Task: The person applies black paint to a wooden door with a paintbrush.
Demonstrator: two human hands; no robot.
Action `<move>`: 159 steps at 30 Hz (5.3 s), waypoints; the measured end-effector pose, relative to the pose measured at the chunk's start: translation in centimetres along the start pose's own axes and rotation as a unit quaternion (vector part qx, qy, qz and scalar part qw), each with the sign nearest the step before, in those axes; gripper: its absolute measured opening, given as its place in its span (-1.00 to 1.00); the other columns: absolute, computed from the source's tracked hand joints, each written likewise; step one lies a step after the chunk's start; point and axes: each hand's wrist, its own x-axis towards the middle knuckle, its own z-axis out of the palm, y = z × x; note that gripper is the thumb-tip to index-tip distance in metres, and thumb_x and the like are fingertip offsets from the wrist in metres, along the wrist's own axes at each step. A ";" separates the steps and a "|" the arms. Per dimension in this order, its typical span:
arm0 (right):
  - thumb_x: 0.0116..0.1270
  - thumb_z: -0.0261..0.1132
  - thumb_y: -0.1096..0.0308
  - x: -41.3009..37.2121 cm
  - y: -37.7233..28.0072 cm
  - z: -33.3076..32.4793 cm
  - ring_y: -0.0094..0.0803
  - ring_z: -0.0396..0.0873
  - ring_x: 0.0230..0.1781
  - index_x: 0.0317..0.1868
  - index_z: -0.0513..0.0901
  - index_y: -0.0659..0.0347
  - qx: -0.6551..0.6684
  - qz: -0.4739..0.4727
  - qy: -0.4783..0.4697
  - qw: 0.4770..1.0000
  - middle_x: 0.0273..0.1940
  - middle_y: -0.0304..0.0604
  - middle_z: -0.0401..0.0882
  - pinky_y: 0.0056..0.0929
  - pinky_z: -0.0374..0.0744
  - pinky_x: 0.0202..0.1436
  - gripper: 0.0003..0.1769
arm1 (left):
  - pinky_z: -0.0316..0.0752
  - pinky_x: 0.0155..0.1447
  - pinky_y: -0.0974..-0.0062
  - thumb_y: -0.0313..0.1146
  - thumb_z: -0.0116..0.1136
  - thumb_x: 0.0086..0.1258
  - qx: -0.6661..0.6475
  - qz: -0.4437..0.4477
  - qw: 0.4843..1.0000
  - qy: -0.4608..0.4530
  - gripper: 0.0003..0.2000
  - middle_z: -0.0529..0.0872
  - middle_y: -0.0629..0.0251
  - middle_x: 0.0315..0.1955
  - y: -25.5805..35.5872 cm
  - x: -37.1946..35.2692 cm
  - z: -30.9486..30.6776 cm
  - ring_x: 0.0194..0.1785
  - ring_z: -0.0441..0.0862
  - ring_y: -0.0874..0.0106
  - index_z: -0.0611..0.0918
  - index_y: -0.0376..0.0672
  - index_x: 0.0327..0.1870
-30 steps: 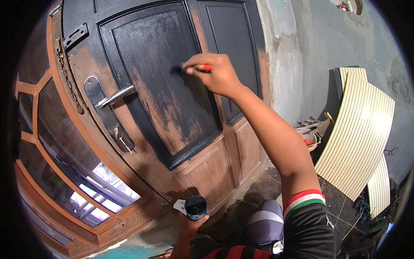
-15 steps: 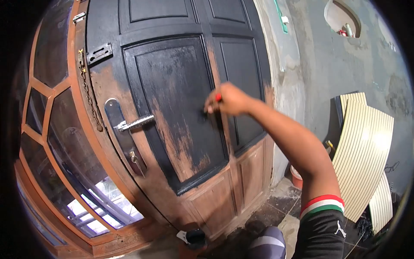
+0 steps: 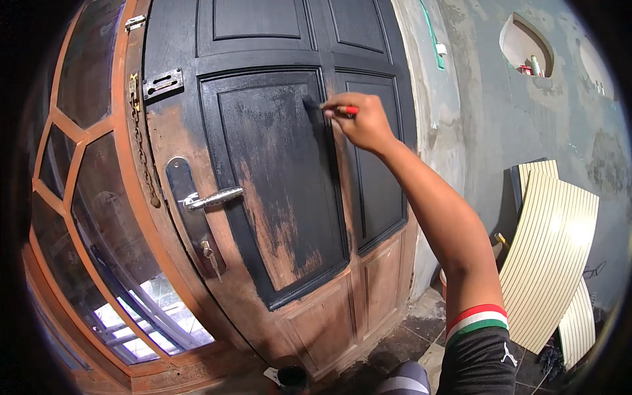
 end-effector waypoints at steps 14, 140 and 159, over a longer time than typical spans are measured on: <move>0.32 0.56 0.57 2.0 0.2 0.7 -0.10 0.90 -0.08 -0.03 0.91 0.28 0.026 -0.045 -0.017 0.999 -0.08 0.06 0.91 -0.28 0.79 0.08 -0.78 | 0.63 0.36 0.12 -0.23 0.85 0.12 0.002 0.001 1.000 -0.007 -0.24 0.78 0.15 0.16 1.0 0.9 0.9 0.25 0.75 0.17 0.65 -0.13 0.36; 0.36 0.56 0.52 -5.5 -10.6 7.2 -0.08 0.88 -0.05 0.01 0.87 0.22 0.030 -0.144 0.075 0.986 -0.08 0.01 0.88 -0.24 0.81 0.01 -0.77 | 0.60 0.38 0.20 -0.16 0.89 0.00 0.041 0.027 0.997 -0.054 -0.21 0.76 0.20 0.13 3.3 0.4 1.5 0.24 0.74 0.19 0.63 -0.12 0.26; 0.39 0.60 0.44 -3.3 -10.4 8.1 -0.05 0.86 -0.16 -0.12 0.90 0.23 0.152 -0.058 0.062 0.985 -0.14 0.01 0.89 -0.23 0.77 0.00 -0.89 | 0.61 0.37 0.19 -0.16 0.91 -0.02 0.057 0.021 0.998 -0.035 -0.18 0.73 0.23 0.10 1.6 0.8 1.0 0.22 0.72 0.21 0.60 -0.11 0.27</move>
